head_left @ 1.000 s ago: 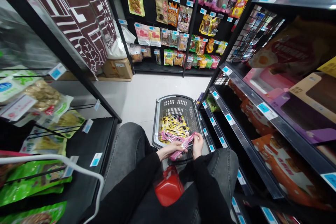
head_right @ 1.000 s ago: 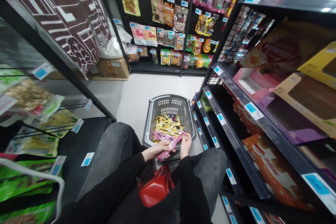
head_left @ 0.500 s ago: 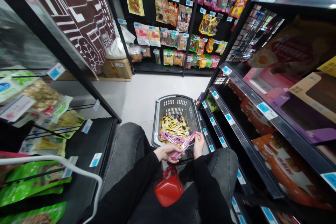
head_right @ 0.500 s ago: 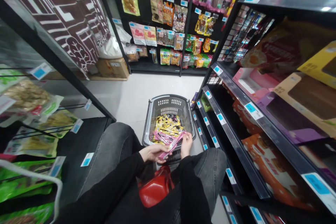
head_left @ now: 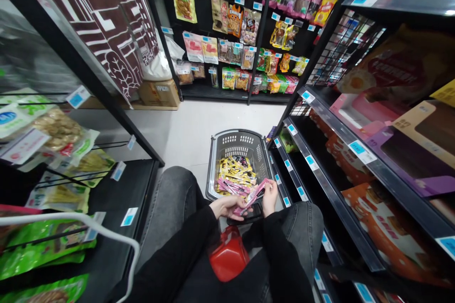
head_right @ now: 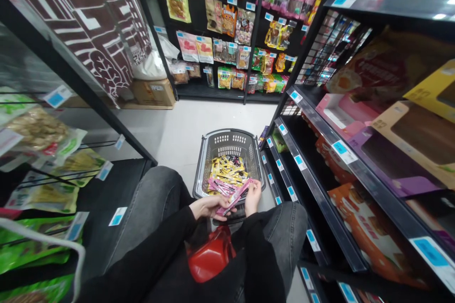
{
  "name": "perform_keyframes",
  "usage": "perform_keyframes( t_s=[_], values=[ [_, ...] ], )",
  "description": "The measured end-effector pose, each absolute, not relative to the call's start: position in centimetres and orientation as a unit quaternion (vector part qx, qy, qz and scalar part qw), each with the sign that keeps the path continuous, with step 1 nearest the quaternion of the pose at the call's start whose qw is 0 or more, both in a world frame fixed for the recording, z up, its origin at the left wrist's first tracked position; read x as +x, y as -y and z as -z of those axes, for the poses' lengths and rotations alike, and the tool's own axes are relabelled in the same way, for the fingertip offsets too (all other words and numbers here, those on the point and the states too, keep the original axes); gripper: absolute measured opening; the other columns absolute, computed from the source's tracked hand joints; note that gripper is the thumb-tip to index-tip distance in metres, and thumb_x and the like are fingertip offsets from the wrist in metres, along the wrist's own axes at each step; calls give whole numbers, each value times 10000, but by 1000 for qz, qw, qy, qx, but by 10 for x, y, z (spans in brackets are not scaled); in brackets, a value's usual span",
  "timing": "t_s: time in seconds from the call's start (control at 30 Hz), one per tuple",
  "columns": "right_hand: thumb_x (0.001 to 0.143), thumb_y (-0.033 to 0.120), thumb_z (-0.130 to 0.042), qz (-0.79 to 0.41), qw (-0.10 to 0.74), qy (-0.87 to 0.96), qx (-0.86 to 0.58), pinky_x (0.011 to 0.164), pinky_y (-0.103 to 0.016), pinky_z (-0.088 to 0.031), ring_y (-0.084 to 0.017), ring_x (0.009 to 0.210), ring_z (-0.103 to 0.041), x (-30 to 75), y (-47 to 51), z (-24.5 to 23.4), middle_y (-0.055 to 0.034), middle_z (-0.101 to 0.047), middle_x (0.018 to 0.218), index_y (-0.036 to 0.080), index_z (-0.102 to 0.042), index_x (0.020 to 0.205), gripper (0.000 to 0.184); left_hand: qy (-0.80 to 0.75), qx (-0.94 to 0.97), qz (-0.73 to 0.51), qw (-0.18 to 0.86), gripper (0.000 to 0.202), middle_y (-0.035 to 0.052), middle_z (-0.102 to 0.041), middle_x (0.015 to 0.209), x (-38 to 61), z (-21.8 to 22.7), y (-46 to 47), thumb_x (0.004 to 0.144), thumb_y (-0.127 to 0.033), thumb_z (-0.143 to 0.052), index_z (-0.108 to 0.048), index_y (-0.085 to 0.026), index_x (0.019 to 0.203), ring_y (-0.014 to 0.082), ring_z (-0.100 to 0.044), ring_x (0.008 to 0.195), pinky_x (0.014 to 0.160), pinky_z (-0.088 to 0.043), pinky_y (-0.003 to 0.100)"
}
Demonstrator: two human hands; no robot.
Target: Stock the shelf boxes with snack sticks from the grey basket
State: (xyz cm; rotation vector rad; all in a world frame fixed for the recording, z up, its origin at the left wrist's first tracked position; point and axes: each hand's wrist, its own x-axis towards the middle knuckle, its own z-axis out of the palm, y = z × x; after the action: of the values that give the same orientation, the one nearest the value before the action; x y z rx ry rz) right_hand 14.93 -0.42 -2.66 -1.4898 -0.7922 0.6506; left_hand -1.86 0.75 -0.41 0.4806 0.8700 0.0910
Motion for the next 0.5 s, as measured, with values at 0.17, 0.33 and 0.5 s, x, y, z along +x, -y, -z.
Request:
perform_keyframes(
  t_s=[0.17, 0.33, 0.5],
  values=[
    [728, 386, -460, -288, 629, 337, -639, 680, -269, -415, -149, 721, -533, 149, 3, 28, -38, -571, 787, 166, -496, 838, 249, -450, 250, -92, 853, 202, 3, -635, 593, -14, 5, -3, 554, -71, -673, -533, -134, 684, 87, -560, 488, 471, -434, 178],
    [712, 415, -457, -255, 625, 306, -671, 654, -272, -398, -147, 676, -512, 157, 3, 28, -39, -559, 750, 161, -486, 809, 274, -430, 253, -60, 865, 131, 52, -667, 662, -10, 4, -1, 629, -165, -655, -563, -116, 708, 90, -568, 495, 453, -409, 174],
    [692, 420, -477, -283, 626, 311, -657, 644, -272, -398, -149, 675, -508, 157, 3, 25, -37, -547, 750, 156, -492, 808, 289, -407, 147, 2, 901, 154, 32, -633, 617, -15, 16, -3, 602, -132, -625, -557, -126, 740, 124, -576, 474, 454, -428, 220]
  ],
)
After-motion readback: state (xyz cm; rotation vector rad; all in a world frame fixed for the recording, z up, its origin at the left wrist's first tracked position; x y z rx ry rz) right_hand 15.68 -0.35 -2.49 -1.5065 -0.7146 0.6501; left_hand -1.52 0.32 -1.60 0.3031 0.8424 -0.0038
